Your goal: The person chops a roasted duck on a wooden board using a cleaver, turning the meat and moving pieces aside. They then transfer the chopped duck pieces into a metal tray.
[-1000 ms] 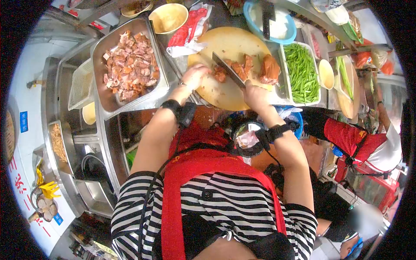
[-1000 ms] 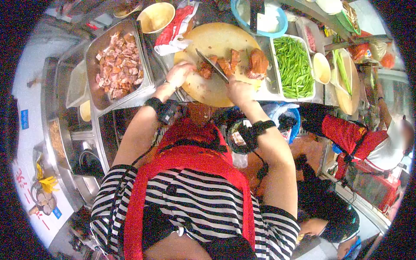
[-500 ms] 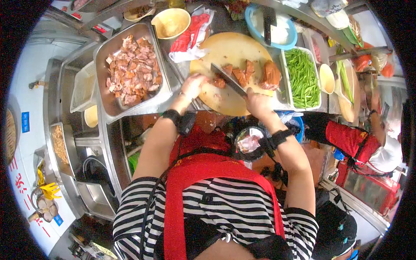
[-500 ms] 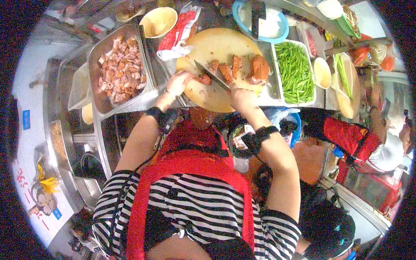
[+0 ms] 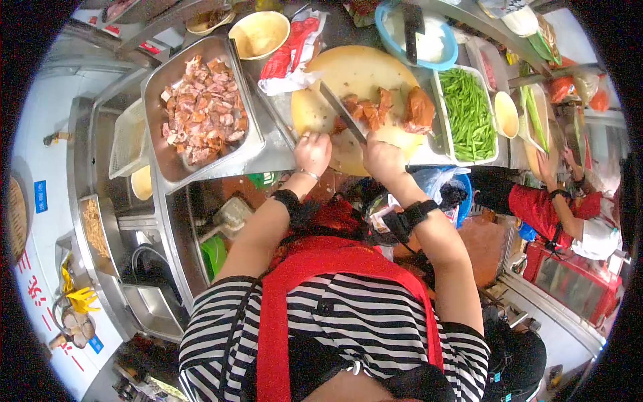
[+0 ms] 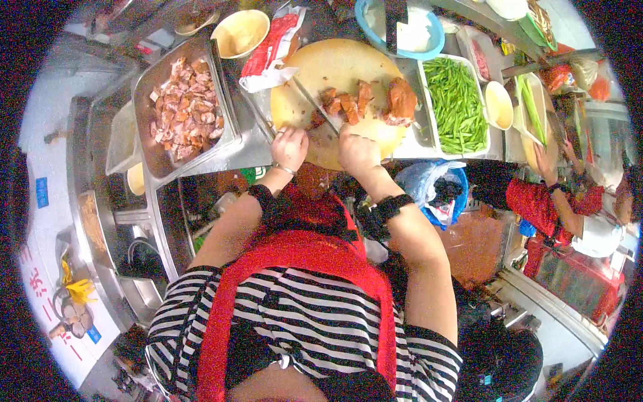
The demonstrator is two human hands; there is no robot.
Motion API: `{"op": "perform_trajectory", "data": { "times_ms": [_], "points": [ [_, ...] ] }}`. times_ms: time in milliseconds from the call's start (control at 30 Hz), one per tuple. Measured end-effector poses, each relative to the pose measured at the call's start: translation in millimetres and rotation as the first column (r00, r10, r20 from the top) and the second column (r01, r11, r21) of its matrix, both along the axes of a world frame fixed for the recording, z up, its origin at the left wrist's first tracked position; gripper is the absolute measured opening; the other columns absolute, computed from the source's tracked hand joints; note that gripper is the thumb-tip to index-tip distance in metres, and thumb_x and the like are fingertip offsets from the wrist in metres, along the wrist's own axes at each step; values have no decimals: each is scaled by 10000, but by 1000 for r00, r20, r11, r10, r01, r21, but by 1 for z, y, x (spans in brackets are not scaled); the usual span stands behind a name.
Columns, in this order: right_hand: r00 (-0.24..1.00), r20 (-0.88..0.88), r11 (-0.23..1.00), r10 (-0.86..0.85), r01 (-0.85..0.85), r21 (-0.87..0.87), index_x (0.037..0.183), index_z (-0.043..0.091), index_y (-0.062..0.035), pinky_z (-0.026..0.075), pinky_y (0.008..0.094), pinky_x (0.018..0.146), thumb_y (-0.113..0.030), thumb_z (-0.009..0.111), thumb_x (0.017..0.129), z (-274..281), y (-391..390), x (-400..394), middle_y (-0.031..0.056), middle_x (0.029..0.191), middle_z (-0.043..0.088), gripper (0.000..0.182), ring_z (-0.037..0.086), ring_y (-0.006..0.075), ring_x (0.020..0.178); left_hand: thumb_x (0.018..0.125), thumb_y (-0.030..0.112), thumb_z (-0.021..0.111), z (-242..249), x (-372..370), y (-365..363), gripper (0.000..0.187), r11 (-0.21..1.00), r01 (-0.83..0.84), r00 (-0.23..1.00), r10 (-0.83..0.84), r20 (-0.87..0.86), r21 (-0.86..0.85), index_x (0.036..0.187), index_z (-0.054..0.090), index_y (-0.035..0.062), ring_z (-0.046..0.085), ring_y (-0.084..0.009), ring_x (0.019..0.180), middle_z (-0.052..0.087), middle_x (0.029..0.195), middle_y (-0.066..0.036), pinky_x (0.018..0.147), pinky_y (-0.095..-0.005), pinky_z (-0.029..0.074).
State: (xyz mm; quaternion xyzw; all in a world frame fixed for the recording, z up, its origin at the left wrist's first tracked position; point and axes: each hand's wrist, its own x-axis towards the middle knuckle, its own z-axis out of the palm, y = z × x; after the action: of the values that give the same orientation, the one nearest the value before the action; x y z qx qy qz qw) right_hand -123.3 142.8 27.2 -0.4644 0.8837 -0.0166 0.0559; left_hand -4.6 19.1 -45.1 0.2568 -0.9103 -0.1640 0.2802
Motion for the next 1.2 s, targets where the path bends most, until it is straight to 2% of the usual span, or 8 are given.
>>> {"op": "perform_trajectory", "data": {
  "times_ms": [200, 300, 333, 400, 667, 900, 1000, 1200],
  "points": [
    [997, 75, 989, -7, 18, -150, 813, 466, -33, 441, 435, 448, -291, 512, 809, 51, 5, -6, 178, 545, 550, 262, 565, 337, 499, 647, 93, 587, -6, -2, 0, 36, 1000, -5, 998, 4, -68, -16, 625, 569, 70, 538, -281, 705, 565, 711, -92, 634, -350, 456],
    [985, 143, 858, -95, 154, -490, 817, 464, -22, 451, 409, 428, -271, 505, 814, 72, 2, 0, 177, 561, 563, 252, 573, 338, 495, 664, 105, 589, -8, 0, 1, 48, 1000, -11, 998, 13, -59, 28, 639, 578, 65, 537, -290, 713, 567, 733, -95, 647, -356, 454],
    [984, 149, 863, -100, 160, -480, 817, 464, -22, 451, 409, 428, -271, 505, 814, 49, -2, 0, 177, 561, 563, 252, 573, 338, 495, 673, 112, 591, -8, 0, 2, 56, 999, -16, 998, 17, -63, 28, 647, 583, 63, 538, -294, 716, 568, 737, -97, 653, -360, 454],
    [1000, 25, 991, 13, -16, 130, 839, 483, -8, 478, 383, 453, -268, 485, 817, -5, -9, 0, 163, 586, 583, 262, 596, 313, 520, 651, 80, 579, -16, 0, 6, 33, 999, -26, 997, 29, -67, 41, 674, 590, 59, 536, -294, 744, 569, 761, -99, 668, -362, 450],
    [992, 128, 997, 21, -31, 77, 801, 488, 2, 485, 426, 529, -298, 484, 812, 26, 2, -9, 186, 627, 589, 299, 604, 324, 579, 573, 45, 566, -10, -8, 7, 74, 1000, 7, 991, -7, -135, -1, 640, 540, 64, 512, -289, 738, 532, 745, -80, 657, -377, 442],
    [977, 195, 926, -88, 153, -346, 882, 431, 30, 436, 429, 436, -233, 508, 822, 38, 29, 4, 201, 531, 530, 280, 555, 356, 489, 658, 87, 588, -20, -9, 3, 39, 1000, 2, 991, -1, -132, 12, 631, 570, 66, 528, -289, 674, 541, 682, -96, 630, -365, 446],
    [994, 15, 991, 108, -109, 83, 837, 426, 5, 466, 398, 454, -248, 482, 823, 5, 27, 4, 158, 548, 563, 259, 581, 298, 494, 675, 102, 585, -10, -9, 4, 50, 999, -22, 993, 27, -117, 43, 642, 579, 64, 534, -287, 687, 550, 697, -101, 635, -363, 448],
    [988, 131, 988, 81, -97, 123, 870, 433, -28, 462, 411, 451, -188, 418, 823, 37, 46, -10, 153, 575, 583, 167, 596, 300, 521, 721, 180, 599, -12, 3, -7, 133, 993, -84, 996, 81, 47, 79, 778, 569, 64, 520, -314, 809, 556, 824, -121, 735, -403, 414]
  ]
}}
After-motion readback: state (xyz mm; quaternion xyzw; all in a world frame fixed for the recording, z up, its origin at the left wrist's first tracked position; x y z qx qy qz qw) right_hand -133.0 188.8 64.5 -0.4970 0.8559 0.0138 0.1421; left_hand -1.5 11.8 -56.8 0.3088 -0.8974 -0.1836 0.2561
